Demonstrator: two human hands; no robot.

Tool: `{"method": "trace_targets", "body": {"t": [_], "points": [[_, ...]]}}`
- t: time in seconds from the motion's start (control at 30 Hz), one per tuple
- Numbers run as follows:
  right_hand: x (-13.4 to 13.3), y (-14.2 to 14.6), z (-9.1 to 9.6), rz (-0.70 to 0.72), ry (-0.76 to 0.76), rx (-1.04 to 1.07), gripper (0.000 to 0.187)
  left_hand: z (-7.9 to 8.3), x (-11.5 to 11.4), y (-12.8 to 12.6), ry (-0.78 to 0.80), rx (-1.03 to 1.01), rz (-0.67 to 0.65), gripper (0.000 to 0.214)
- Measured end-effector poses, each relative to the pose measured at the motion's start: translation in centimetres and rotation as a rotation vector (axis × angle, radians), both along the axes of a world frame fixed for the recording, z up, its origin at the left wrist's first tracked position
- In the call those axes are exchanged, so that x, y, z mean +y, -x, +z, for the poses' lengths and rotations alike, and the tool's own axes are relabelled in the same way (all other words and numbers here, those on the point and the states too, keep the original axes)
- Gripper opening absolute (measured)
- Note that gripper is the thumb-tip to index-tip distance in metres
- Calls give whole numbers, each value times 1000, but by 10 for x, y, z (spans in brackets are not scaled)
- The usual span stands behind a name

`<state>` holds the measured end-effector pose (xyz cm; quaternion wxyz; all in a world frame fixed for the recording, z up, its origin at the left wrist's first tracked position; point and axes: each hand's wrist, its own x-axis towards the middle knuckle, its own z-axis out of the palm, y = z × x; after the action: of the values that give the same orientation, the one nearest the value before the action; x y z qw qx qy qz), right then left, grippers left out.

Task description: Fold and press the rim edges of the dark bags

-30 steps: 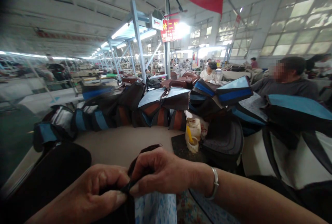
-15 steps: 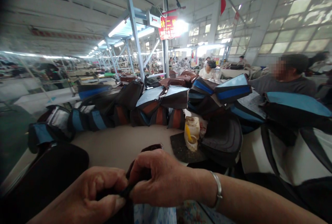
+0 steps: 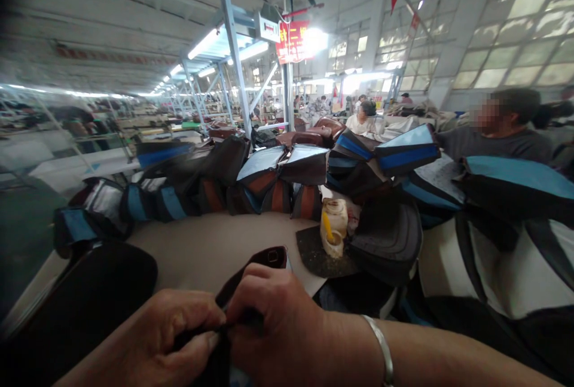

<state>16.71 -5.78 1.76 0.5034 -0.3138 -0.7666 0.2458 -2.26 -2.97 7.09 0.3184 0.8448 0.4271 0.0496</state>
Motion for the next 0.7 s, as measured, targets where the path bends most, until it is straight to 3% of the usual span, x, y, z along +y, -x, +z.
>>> {"method": "trace_targets", "body": {"t": [0.2, 0.37, 0.5, 0.63, 0.7], "points": [[-8, -13, 4, -12, -551, -526, 23, 0, 2, 14, 128, -17, 53, 25], [-9, -11, -12, -47, -714, -521, 17, -1, 9, 22, 388, -131, -16, 35], [-16, -10, -18, -16, -462, -382, 16, -4, 6, 22, 291, -43, -17, 29], [-13, -23, -1, 117, -119, -148, 21, -9, 2, 25, 203, -4, -95, 35], [-4, -29, 9, 180, 41, -149, 23, -8, 2, 25, 183, 2, -121, 35]]}}
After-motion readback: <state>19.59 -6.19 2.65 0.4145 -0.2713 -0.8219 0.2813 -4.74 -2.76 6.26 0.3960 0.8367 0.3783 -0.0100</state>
